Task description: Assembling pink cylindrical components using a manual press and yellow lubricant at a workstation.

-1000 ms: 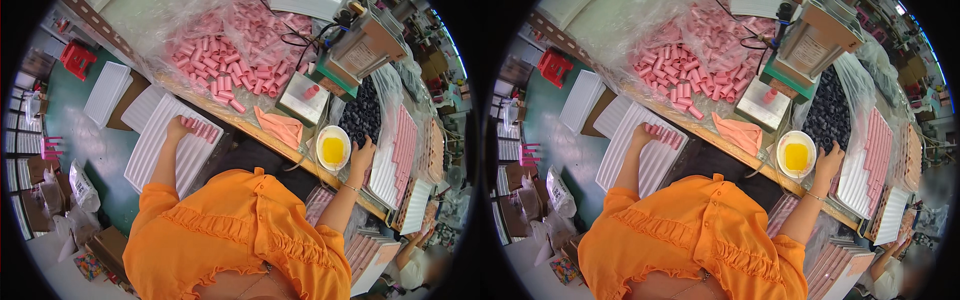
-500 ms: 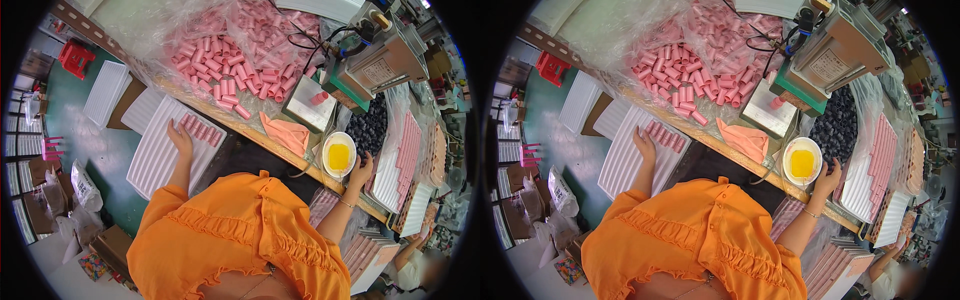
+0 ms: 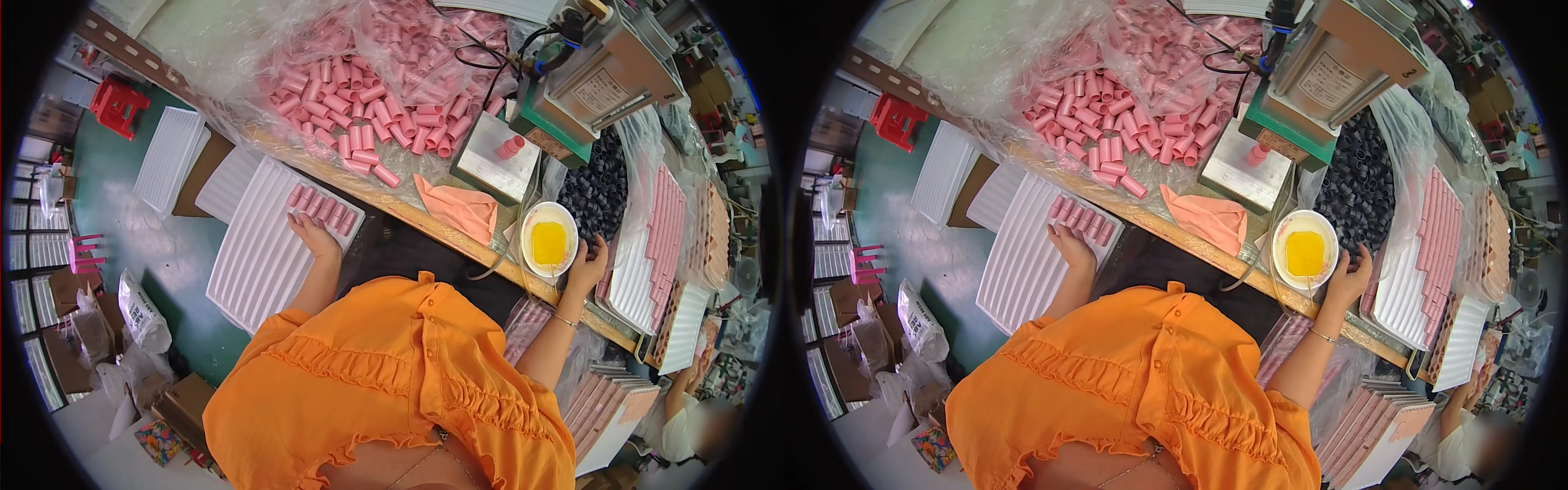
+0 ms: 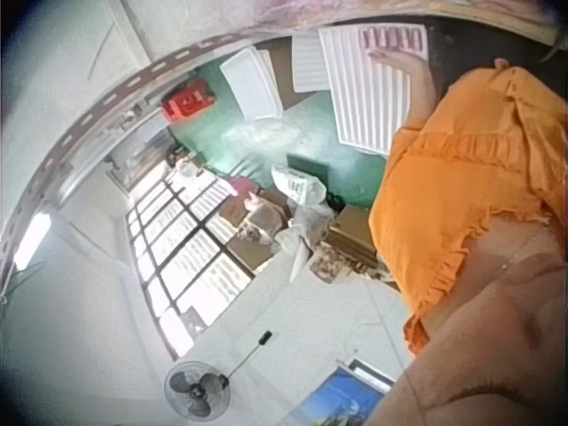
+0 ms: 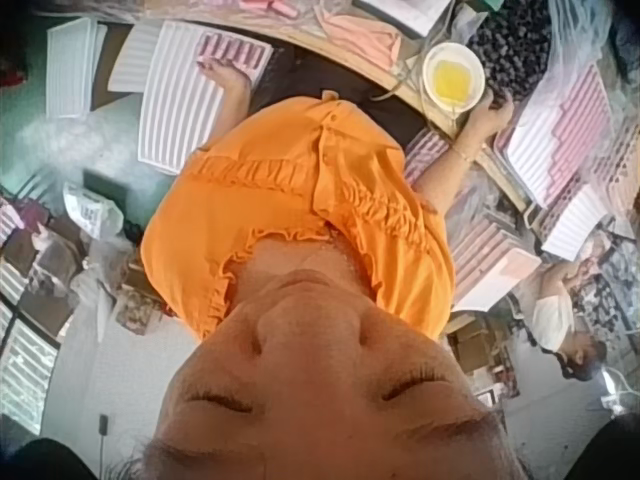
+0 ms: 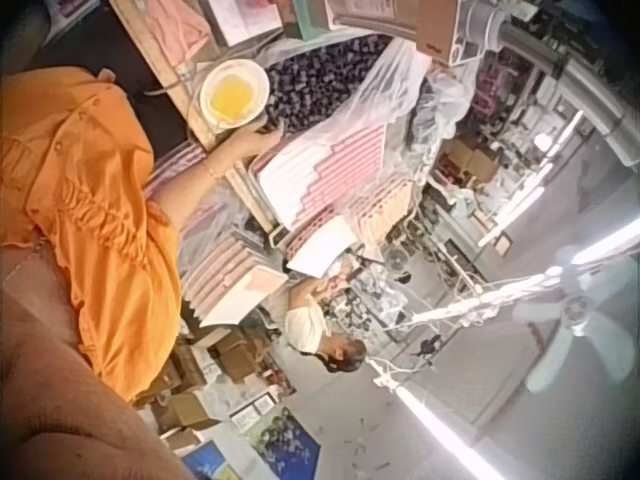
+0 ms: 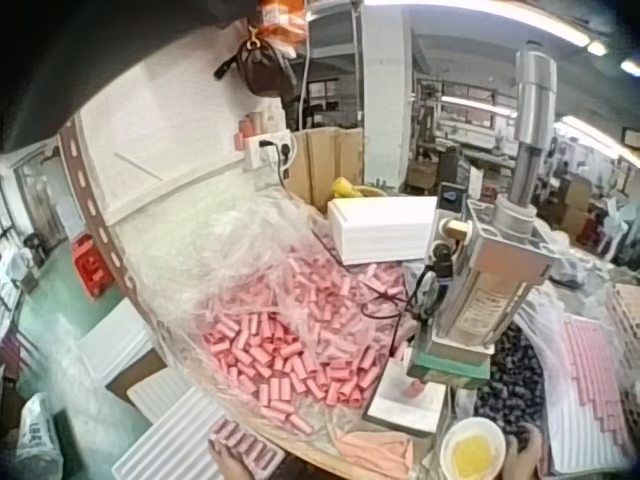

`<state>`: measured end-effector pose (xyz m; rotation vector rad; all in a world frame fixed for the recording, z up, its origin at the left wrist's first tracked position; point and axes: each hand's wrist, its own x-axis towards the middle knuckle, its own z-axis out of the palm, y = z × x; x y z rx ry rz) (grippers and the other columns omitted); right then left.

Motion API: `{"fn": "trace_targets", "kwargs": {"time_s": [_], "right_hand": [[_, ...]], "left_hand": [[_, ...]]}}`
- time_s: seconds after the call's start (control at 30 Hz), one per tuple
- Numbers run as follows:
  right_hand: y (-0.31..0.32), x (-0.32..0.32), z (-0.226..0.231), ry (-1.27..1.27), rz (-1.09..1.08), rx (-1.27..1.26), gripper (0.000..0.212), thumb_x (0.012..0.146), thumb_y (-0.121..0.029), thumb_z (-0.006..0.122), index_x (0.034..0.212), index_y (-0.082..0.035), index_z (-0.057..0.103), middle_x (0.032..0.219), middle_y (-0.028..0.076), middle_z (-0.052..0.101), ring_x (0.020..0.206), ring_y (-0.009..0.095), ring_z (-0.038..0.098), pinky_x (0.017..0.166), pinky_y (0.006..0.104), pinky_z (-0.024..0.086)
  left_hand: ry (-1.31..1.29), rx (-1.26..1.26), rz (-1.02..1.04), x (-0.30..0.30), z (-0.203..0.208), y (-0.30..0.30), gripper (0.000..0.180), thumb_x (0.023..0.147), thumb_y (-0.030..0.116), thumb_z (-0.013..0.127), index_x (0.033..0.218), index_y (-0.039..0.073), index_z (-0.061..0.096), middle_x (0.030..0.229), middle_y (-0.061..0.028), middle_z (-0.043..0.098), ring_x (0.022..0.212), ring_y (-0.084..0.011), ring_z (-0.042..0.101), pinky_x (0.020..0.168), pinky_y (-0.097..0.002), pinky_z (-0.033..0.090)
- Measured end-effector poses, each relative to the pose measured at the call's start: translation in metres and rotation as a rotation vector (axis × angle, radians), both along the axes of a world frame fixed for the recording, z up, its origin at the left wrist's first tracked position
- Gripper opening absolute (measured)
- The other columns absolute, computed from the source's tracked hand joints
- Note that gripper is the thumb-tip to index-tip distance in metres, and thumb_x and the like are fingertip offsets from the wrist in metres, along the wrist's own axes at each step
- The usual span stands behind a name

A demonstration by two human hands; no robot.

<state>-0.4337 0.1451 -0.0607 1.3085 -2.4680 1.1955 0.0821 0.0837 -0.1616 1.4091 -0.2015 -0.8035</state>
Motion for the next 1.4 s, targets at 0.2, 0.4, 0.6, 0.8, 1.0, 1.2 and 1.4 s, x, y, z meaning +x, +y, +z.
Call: {"fn": "trace_targets", "kwargs": {"time_s": [0.2, 0.4, 0.6, 0.8, 1.0, 1.2, 1.4], "right_hand": [[0.003, 0.001, 0.005, 0.023, -0.034, -0.114, 0.032, 0.083, -0.007, 0.07, 0.115, -0.002, 0.065, 0.095, 0.006, 0.057, 0.068, 0.012, 0.051, 0.062, 0.025, 0.044], [0.006, -0.003, 0.001, -0.119, -0.039, -0.141, 0.031, 0.083, -0.007, 0.07, 0.114, -0.002, 0.067, 0.096, 0.004, 0.056, 0.069, 0.009, 0.051, 0.062, 0.0226, 0.045], [0.002, -0.002, 0.001, -0.193, 0.013, -0.129, 0.03, 0.084, -0.008, 0.071, 0.113, 0.0, 0.066, 0.097, 0.005, 0.058, 0.071, 0.008, 0.053, 0.063, 0.022, 0.046], [-0.001, -0.003, -0.002, -0.453, 0.068, -0.381, 0.019, 0.086, -0.003, 0.071, 0.102, 0.002, 0.063, 0.096, 0.004, 0.061, 0.074, 0.008, 0.057, 0.066, 0.0207, 0.048], [0.007, -0.004, -0.002, -0.483, 0.05, -0.375, 0.018, 0.086, -0.007, 0.074, 0.097, 0.003, 0.063, 0.09, 0.003, 0.063, 0.078, 0.007, 0.058, 0.071, 0.0195, 0.048], [0.035, 0.005, 0.03, -0.451, 0.007, -0.385, 0.016, 0.089, -0.007, 0.071, 0.1, 0.003, 0.065, 0.092, 0.001, 0.062, 0.081, 0.007, 0.057, 0.073, 0.0222, 0.048], [0.047, 0.029, 0.076, -0.524, 0.088, -0.318, 0.014, 0.093, -0.007, 0.066, 0.1, 0.004, 0.066, 0.091, 0.003, 0.063, 0.079, 0.01, 0.061, 0.072, 0.0232, 0.049]], "left_hand": [[-0.084, 0.105, -0.023, 0.019, -0.025, -0.002, 0.075, 0.102, 0.042, 0.041, 0.156, 0.007, 0.002, 0.16, -0.0168, 0.015, 0.146, -0.0299, 0.022, 0.118, -0.0408, 0.02], [0.131, 0.141, -0.234, 0.021, 0.018, -0.021, 0.061, 0.1, 0.055, 0.033, 0.152, 0.022, 0.03, 0.151, -0.0041, 0.04, 0.138, -0.0256, 0.036, 0.111, -0.0581, 0.012], [0.231, 0.239, -0.287, 0.041, 0.013, -0.029, 0.059, 0.098, 0.061, 0.034, 0.146, 0.027, 0.041, 0.148, -0.0005, 0.046, 0.138, -0.0267, 0.036, 0.11, -0.0654, 0.003], [0.226, 0.265, -0.205, 0.068, 0.003, -0.027, 0.072, 0.095, 0.065, 0.039, 0.151, 0.02, 0.032, 0.158, -0.0073, 0.028, 0.144, -0.0302, 0.024, 0.111, -0.0625, 0.007], [0.28, 0.421, -0.179, 0.073, 0.014, -0.03, 0.08, 0.093, 0.061, 0.049, 0.151, 0.01, 0.027, 0.155, -0.0149, 0.025, 0.139, -0.0319, 0.029, 0.109, -0.0591, 0.021], [-1.121, -0.149, -0.281, 0.019, 0.127, -0.029, 0.037, 0.085, 0.011, 0.071, 0.12, 0.006, 0.062, 0.119, -0.0138, 0.059, 0.113, -0.0263, 0.056, 0.094, -0.0355, 0.044], [-1.616, -0.522, -1.285, -0.05, 0.19, -0.1, 0.024, 0.068, -0.001, 0.072, 0.092, 0.003, 0.068, 0.092, -0.0118, 0.063, 0.092, -0.0316, 0.058, 0.081, -0.0398, 0.047]]}}
